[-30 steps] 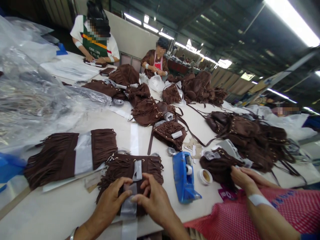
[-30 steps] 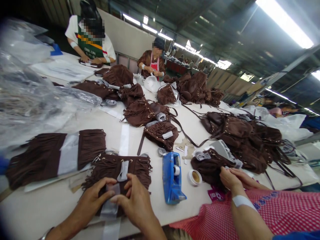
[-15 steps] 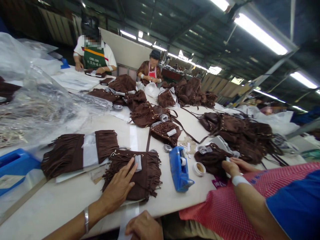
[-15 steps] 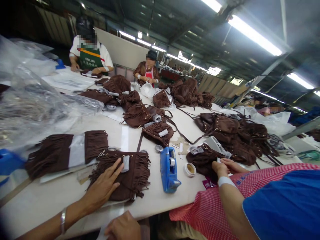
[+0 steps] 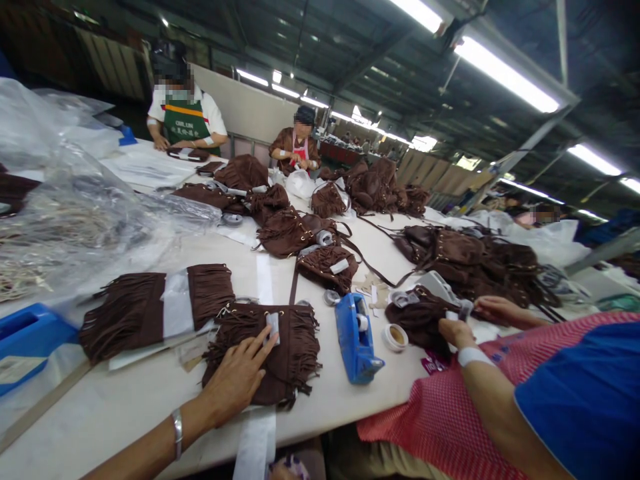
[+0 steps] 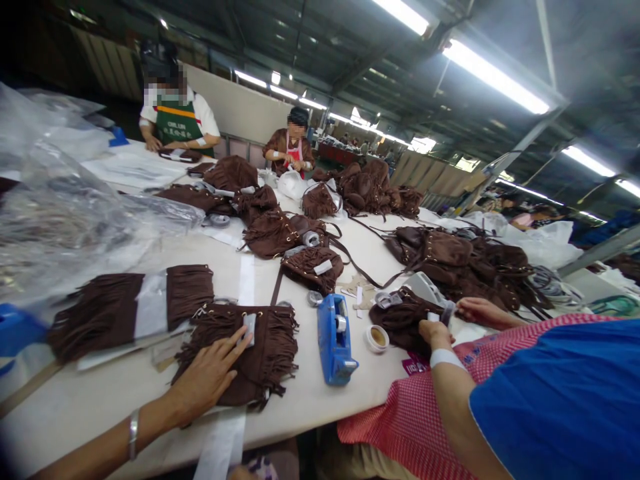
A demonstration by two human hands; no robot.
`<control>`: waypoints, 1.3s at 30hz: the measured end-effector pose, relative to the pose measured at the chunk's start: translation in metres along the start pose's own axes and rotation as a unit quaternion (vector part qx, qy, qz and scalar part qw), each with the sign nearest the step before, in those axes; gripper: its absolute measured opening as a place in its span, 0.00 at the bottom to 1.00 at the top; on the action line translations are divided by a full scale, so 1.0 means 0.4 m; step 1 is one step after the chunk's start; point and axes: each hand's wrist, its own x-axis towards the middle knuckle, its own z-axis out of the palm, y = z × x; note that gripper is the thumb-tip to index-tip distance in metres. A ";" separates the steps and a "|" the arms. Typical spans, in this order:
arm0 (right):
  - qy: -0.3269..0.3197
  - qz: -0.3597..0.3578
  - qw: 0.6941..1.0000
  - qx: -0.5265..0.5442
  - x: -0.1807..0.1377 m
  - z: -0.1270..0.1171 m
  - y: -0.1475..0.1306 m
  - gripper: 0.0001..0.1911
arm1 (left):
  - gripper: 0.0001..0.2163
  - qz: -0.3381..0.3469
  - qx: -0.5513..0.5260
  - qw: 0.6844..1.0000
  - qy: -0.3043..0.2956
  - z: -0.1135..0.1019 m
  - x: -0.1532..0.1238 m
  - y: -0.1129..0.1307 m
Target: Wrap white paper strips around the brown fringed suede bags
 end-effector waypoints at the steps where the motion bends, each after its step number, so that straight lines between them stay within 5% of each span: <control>1: 0.007 0.004 1.000 0.002 0.010 -0.013 0.001 0.08 | 0.34 0.000 -0.004 1.000 0.002 -0.002 0.000 0.001; 5: 0.020 0.008 1.000 0.008 0.040 -0.039 -0.002 0.09 | 0.32 0.004 -0.007 1.000 -0.001 -0.002 -0.002 0.000; 11: -0.014 -0.014 1.000 0.018 0.111 0.008 -0.025 0.16 | 0.30 0.001 -0.012 1.000 -0.002 0.008 0.000 -0.005; 15: -0.030 -0.016 0.999 0.009 0.247 0.008 -0.024 0.20 | 0.33 -0.006 -0.023 0.999 -0.032 -0.003 0.003 -0.005; 21: -0.032 0.096 0.994 -0.030 0.433 0.039 0.063 0.06 | 0.29 0.007 -0.035 0.997 -0.070 -0.012 0.012 -0.022; 32: -0.025 0.160 0.979 -0.127 0.453 0.076 0.123 0.04 | 0.35 -0.020 -0.074 0.997 0.028 0.077 -0.018 -0.062; 39: -0.029 0.203 0.974 -0.099 0.483 0.077 0.134 0.04 | 0.43 -0.034 -0.065 0.995 0.070 0.064 -0.010 -0.045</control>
